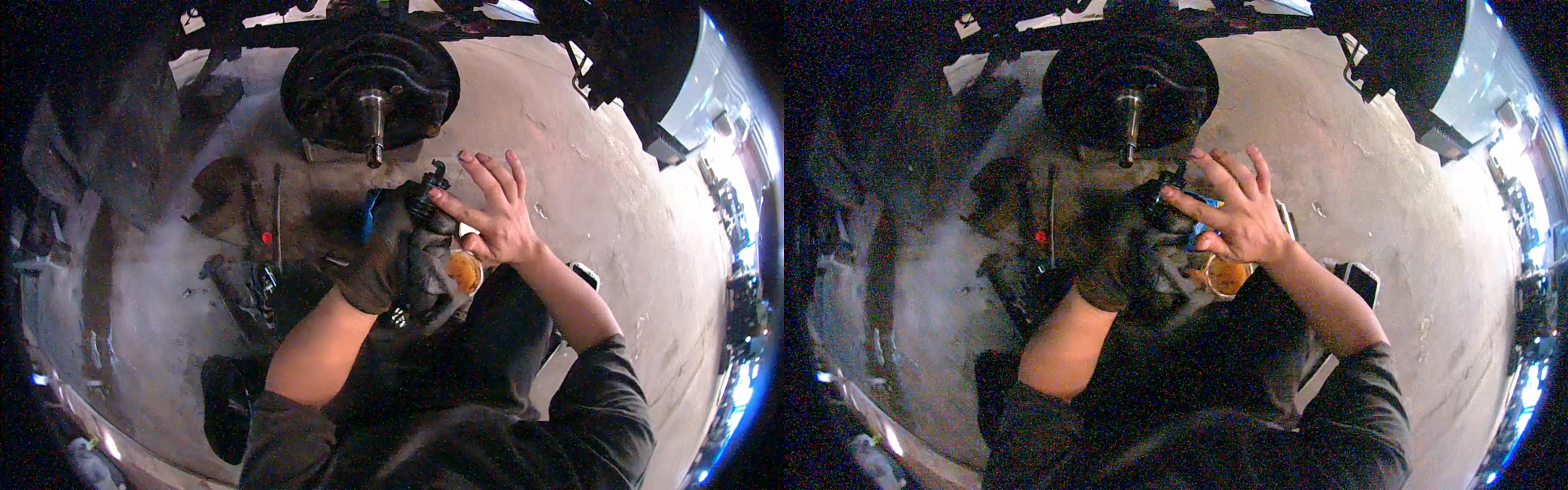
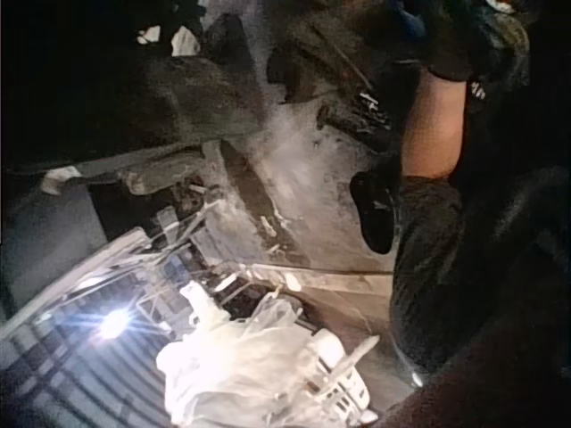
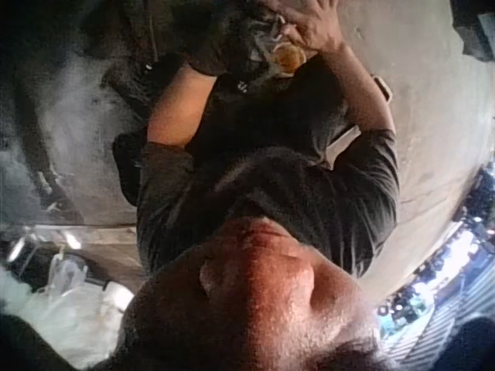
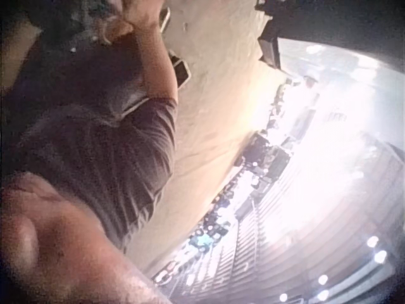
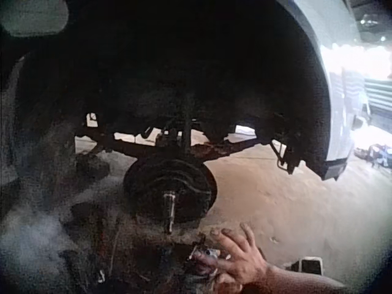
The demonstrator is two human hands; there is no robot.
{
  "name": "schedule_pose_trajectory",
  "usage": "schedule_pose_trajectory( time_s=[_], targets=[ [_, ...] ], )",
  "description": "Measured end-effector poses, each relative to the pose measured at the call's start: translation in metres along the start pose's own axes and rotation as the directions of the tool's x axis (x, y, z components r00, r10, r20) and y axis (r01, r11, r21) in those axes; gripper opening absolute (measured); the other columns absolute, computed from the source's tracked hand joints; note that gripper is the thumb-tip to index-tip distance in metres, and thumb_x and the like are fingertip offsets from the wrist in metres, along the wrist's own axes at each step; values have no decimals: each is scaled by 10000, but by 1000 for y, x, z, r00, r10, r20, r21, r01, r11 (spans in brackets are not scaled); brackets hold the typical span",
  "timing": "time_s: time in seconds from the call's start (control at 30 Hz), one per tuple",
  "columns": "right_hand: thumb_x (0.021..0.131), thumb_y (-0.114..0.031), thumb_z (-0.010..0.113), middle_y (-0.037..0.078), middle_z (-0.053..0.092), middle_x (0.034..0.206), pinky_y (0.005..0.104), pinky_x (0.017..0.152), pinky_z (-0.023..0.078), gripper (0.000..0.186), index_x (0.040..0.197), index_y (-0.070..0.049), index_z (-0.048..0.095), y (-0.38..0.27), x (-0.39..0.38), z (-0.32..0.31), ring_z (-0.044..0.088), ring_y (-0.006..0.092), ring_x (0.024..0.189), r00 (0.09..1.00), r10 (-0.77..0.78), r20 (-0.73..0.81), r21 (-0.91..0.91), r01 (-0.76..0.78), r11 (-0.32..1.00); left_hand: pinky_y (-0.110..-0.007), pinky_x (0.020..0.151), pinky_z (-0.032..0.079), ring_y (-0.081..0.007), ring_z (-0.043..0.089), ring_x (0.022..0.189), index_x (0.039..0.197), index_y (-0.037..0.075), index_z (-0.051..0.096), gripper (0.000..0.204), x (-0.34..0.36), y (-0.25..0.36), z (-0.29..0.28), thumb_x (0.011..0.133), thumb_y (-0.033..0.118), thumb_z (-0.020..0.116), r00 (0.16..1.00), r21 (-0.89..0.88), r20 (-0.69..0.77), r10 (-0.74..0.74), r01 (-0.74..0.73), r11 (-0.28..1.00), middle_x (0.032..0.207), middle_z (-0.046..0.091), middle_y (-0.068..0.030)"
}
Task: The person sits on the floor and works on a vehicle's wheel hub. They clean their hands with a cloth, put on gloves, and apply grease to the wheel hub components.
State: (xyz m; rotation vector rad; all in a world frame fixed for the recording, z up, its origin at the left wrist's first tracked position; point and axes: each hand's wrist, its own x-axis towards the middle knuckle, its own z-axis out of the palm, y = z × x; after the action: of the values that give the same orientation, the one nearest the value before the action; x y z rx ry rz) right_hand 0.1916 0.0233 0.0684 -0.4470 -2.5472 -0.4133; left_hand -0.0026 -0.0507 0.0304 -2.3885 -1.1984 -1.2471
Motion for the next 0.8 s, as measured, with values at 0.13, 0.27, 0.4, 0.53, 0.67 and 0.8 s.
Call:
schedule_pose_trajectory(
  time_s=[0.13,0.27,0.4,0.53,0.67,0.8],
  targets=[
    [955,-646,270,202,380,1461,621,1108,154,637,1300,-242,622,0,-9,5,402,373,1299,986,107,-125,164,-86,983,-317,709,468,-171,579,793,963,77,572,239,-3,-6,18,773,154,694,824,-802,230,-518,462,378,864,586,-27],
    [990,-602,270,185,408,1433,490,1125,233,672,1348,-93,525,-31,-8,4,379,332,1329,827,562,9,844,-308,439,-291,629,463,-153,556,684,925,82,583,179,18,12,1,796,168,672,759,-872,176,-627,415,258,795,571,-14],
    [1025,-558,229,102,484,1371,386,1073,353,653,1379,-50,435,-55,9,-3,408,255,1312,676,613,409,900,-187,-394,-292,585,491,-155,600,651,949,96,623,278,41,22,-15,929,357,529,610,-915,368,-702,370,-159,808,634,-32],
    [1011,-601,206,56,493,1358,353,1047,346,712,1385,-45,448,-68,28,-24,445,219,1225,623,492,608,717,-165,-677,-318,605,508,-194,629,677,983,96,625,473,41,25,-7,968,502,384,484,-842,537,-691,360,-402,837,654,-52],
    [1015,-596,182,15,482,1375,350,1029,341,714,1401,-60,453,-85,35,-28,416,176,1231,509,533,676,698,-210,-684,-419,862,469,-333,581,979,1200,-7,522,438,1,-4,46,959,359,501,627,-568,-282,-726,501,653,1114,576,-187],
    [1021,-579,171,5,362,1500,368,1084,270,718,1426,-47,433,-92,22,-21,327,179,1343,521,593,614,758,-178,-628,-415,933,434,-325,552,1054,1267,-17,470,430,-14,-21,69,985,308,462,706,-415,-444,-552,384,825,1190,547,-195]
  ],
)
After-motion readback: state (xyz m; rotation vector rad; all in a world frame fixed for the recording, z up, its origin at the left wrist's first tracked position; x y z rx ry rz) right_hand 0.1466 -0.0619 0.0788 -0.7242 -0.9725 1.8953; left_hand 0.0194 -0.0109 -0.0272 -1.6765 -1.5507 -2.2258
